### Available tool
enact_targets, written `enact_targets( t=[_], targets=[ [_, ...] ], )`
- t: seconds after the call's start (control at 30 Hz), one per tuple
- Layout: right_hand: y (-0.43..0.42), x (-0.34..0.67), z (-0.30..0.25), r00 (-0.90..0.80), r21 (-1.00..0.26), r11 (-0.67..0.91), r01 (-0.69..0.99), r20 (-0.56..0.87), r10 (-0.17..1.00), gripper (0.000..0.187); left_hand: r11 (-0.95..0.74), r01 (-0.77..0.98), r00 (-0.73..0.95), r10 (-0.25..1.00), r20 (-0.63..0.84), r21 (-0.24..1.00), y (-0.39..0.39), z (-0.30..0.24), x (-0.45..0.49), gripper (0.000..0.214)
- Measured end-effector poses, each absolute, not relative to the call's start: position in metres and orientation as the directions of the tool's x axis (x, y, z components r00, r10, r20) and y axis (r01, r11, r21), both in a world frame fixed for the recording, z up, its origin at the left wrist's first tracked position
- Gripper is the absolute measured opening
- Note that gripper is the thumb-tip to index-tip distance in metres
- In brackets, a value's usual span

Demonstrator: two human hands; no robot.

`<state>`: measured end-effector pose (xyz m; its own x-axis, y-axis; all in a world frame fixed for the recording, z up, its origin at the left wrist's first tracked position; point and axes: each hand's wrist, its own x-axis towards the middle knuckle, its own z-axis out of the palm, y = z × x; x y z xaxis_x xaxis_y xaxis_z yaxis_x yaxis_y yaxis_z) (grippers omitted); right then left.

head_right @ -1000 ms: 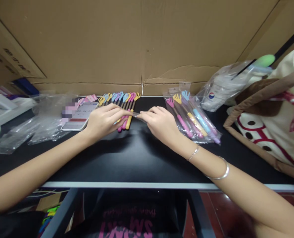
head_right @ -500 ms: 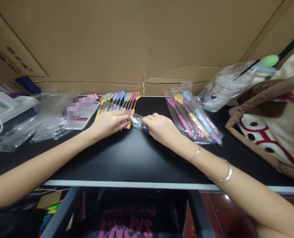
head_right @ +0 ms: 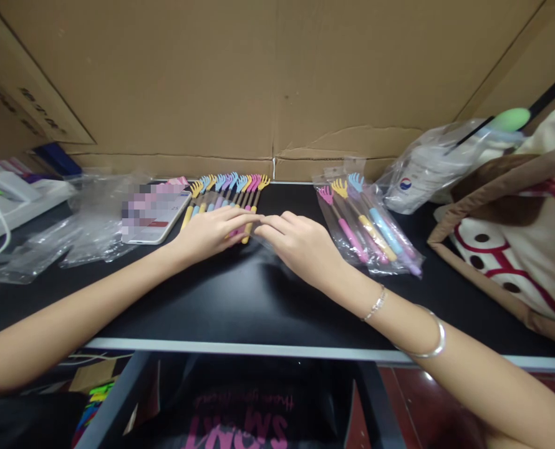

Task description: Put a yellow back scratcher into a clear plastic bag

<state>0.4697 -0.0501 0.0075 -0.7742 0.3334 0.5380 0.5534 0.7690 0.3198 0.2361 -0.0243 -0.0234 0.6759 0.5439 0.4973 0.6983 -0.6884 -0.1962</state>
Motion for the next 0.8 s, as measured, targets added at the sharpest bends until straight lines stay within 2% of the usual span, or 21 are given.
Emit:
enact_targets(
  t=[0.1,0.17,0.3,0.37,0.47,0.57,0.67,0.8],
  targets=[
    [-0.053,0.468,0.008,-0.773,0.282,0.794,0.538,0.541,0.332,0.025,-0.703,0.686,0.684,0.536,0.496,-0.186,-0.024,-0.024,0.236,0.034],
    [-0.055,0.468,0.010,-0.774,0.214,0.825,0.523,0.525,0.354,0.025,-0.705,0.686,0.680,0.533,0.504,-0.181,-0.024,-0.024,0.235,0.033],
    [-0.057,0.474,0.024,-0.741,-0.037,0.869,0.494,0.505,0.443,0.023,-0.703,0.691,0.679,0.551,0.486,-0.167,-0.023,-0.023,0.233,0.028],
    [-0.054,0.479,0.034,-0.711,-0.182,0.858,0.481,0.491,0.503,0.028,-0.696,0.700,0.676,0.576,0.460,-0.157,-0.023,-0.022,0.233,0.027],
    [-0.045,0.487,0.044,-0.606,-0.388,0.768,0.509,0.473,0.640,0.028,-0.687,0.711,0.666,0.588,0.459,-0.151,-0.022,-0.021,0.232,0.024],
    [-0.029,0.491,0.038,-0.462,-0.521,0.681,0.514,0.502,0.732,0.026,-0.686,0.707,0.669,0.571,0.476,-0.171,-0.022,-0.020,0.232,0.021],
    [-0.010,0.487,0.017,-0.520,-0.536,0.687,0.491,0.453,0.724,0.023,-0.685,0.697,0.679,0.537,0.500,-0.212,-0.022,-0.019,0.231,0.021],
    [0.013,0.474,-0.010,-0.689,-0.334,0.783,0.525,0.373,0.621,0.031,-0.685,0.668,0.697,0.438,0.568,-0.292,-0.022,-0.016,0.230,0.022]
  ],
)
